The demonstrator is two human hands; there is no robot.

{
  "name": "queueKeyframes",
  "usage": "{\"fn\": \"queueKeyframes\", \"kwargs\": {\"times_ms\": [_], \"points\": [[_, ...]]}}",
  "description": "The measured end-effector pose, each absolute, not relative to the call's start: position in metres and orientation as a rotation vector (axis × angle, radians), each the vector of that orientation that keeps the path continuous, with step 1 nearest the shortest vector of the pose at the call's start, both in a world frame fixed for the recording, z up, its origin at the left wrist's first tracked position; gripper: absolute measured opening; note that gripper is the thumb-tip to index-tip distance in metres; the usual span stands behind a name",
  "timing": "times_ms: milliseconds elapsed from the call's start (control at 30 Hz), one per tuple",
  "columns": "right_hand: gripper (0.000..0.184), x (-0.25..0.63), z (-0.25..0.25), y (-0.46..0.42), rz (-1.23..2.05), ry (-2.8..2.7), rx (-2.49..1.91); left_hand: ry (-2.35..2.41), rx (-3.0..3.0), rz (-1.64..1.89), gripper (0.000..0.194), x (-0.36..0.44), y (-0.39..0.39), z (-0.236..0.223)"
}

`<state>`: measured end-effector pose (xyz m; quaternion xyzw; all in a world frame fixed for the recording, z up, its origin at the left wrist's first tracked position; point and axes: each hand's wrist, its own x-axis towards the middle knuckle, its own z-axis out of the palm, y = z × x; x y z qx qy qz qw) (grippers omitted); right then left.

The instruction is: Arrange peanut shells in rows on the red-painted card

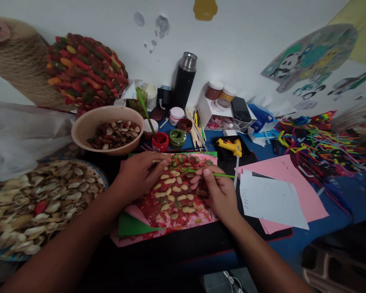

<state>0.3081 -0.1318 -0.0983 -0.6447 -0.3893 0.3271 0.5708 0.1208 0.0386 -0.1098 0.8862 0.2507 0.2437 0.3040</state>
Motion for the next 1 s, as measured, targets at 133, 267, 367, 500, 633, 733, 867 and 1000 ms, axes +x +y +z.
{"fn": "queueKeyframes", "kwargs": {"times_ms": [133, 267, 367, 500, 633, 733, 867, 1000], "points": [[0.041, 0.3073, -0.0991, -0.1327, 0.781, -0.919, -1.51, 0.58, 2.353, 0.631, 0.037, 0.1231, 0.0367, -0.1091], [0.039, 0.3101, -0.0991, -0.1342, 0.73, -0.904, -1.511, 0.606, 2.362, 0.628, 0.036, 0.1249, 0.0364, -0.1135], [0.037, 0.3133, -0.0989, -0.1353, 0.68, -0.878, -1.511, 0.605, 2.353, 0.619, 0.036, 0.1251, 0.0365, -0.1145], [0.038, 0.3156, -0.0995, -0.1373, 0.691, -0.873, -1.523, 0.594, 2.346, 0.626, 0.037, 0.1251, 0.0368, -0.1135], [0.038, 0.3152, -0.0978, -0.1393, 0.692, -0.876, -1.527, 0.585, 2.366, 0.627, 0.037, 0.1251, 0.0369, -0.1141], [0.037, 0.3131, -0.0968, -0.1386, 0.686, -0.87, -1.507, 0.589, 2.37, 0.63, 0.037, 0.1246, 0.037, -0.1153], [0.038, 0.3103, -0.0994, -0.1366, 0.711, -0.887, -1.501, 0.595, 2.357, 0.633, 0.036, 0.1241, 0.0373, -0.1156], [0.04, 0.312, -0.1016, -0.1383, 0.731, -0.868, -1.524, 0.589, 2.364, 0.621, 0.037, 0.1236, 0.0377, -0.1156]]}}
